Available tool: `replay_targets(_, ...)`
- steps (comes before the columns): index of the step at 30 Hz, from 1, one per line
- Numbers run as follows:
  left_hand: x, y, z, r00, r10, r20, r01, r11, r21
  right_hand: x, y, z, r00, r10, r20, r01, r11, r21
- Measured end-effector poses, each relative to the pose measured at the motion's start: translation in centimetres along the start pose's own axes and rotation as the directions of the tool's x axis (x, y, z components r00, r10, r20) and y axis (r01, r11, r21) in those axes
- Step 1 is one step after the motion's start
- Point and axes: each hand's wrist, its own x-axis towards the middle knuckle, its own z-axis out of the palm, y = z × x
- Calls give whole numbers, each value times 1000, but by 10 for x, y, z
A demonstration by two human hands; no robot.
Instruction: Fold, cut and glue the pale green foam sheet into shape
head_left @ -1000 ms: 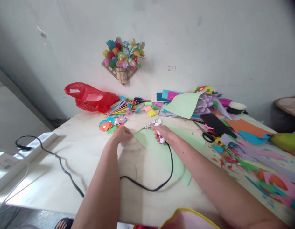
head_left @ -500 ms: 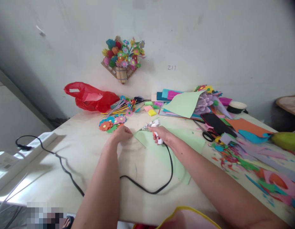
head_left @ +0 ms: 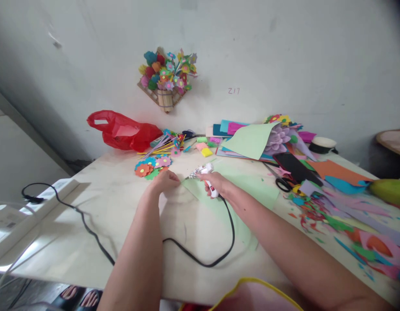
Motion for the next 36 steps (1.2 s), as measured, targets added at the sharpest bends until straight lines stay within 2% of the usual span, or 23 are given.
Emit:
replay_targets(12,1,-1,1,1000,0,29,0,1000,-20,0,2,5,999,-20,43,20,1000,1)
replay_targets(36,1,-2,2,1000,6,4,-6,997,-75,-2,4,7,998,-15,64,16,1000,-6)
